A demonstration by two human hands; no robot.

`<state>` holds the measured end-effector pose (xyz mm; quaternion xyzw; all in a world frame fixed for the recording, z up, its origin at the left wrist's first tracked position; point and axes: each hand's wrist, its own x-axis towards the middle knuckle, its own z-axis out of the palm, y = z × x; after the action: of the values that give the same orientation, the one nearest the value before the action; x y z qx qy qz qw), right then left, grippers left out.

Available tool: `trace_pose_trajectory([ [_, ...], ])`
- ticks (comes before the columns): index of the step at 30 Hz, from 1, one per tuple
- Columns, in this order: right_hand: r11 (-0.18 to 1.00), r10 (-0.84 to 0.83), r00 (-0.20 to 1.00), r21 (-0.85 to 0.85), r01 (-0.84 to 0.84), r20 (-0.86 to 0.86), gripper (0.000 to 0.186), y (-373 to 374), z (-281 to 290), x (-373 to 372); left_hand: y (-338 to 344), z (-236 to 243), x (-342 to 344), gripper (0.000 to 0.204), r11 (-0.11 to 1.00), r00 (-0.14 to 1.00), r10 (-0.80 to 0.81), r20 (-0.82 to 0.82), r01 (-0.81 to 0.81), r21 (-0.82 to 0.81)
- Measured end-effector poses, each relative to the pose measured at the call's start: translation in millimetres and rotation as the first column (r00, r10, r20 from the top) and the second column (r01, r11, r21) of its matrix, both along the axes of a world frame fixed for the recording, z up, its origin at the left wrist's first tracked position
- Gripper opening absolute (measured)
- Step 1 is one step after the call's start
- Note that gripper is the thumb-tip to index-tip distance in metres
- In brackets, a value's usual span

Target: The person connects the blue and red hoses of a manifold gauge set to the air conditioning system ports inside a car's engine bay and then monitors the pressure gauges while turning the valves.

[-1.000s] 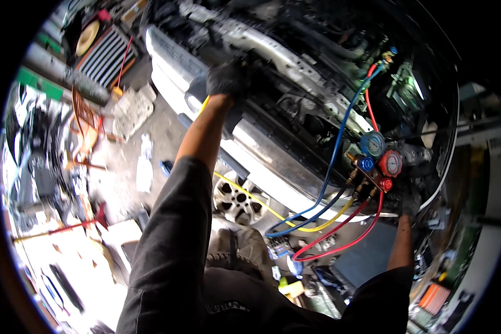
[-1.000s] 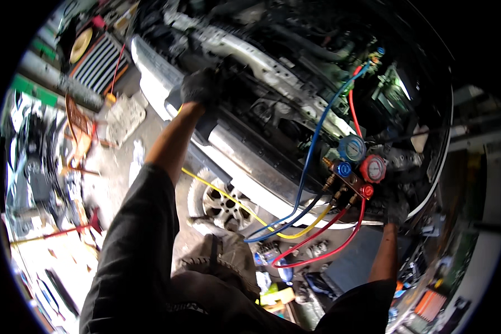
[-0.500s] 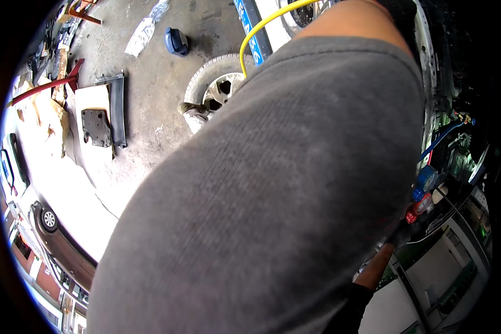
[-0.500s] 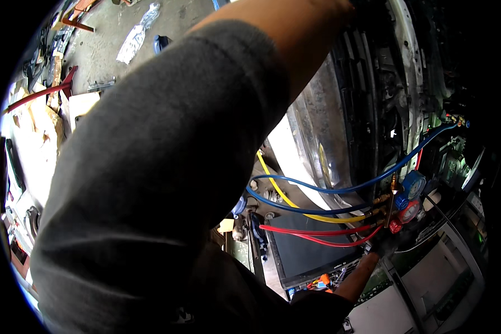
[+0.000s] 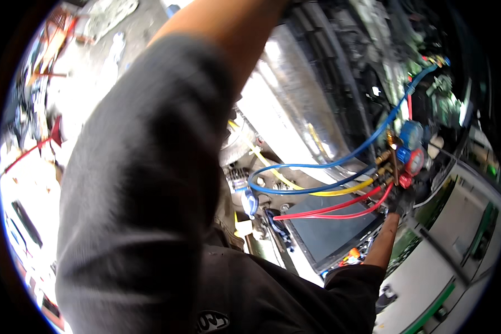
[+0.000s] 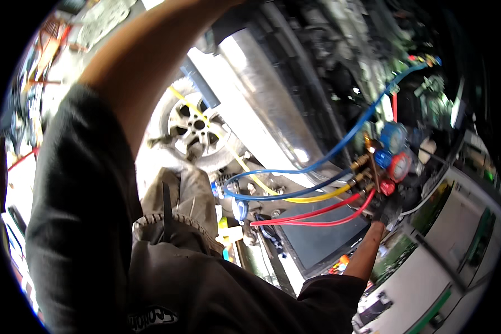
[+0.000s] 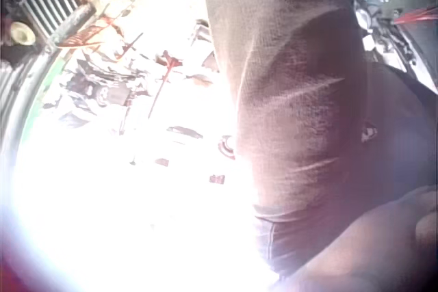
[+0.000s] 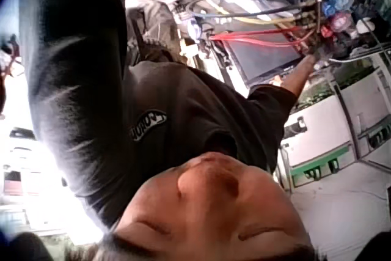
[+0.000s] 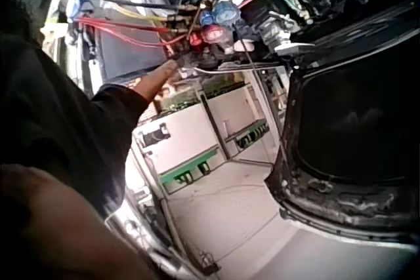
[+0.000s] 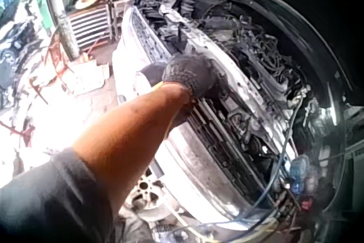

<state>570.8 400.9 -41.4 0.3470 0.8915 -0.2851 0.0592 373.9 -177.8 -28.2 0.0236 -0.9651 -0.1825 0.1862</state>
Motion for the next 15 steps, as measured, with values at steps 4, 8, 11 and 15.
trace_pose_trajectory([
  [4, 0.997, 0.005, 0.912, 0.077, 0.029, -0.41, 0.028, 33, -27, 6, 4, 9, 19, 0.052, 1.0, 0.999, 0.018, 0.031, -0.018, -0.001],
  [8, 0.834, 0.347, 0.896, 0.529, -0.159, -0.277, 0.029, 11, -9, 2, -13, 23, 7, 0.043, 1.0, 0.999, -0.02, 0.037, 0.02, -0.002],
  [11, 0.84, 0.303, 0.892, 0.537, -0.084, -0.335, 0.029, 11, -12, 1, -21, 12, -15, 0.046, 0.997, 0.988, 0.049, 0.148, -0.041, -0.059],
  [15, 0.824, 0.26, 0.922, 0.563, -0.057, -0.287, 0.03, -2, -7, -1, -21, 9, -25, 0.051, 0.99, 0.982, 0.08, 0.169, -0.058, -0.13],
])
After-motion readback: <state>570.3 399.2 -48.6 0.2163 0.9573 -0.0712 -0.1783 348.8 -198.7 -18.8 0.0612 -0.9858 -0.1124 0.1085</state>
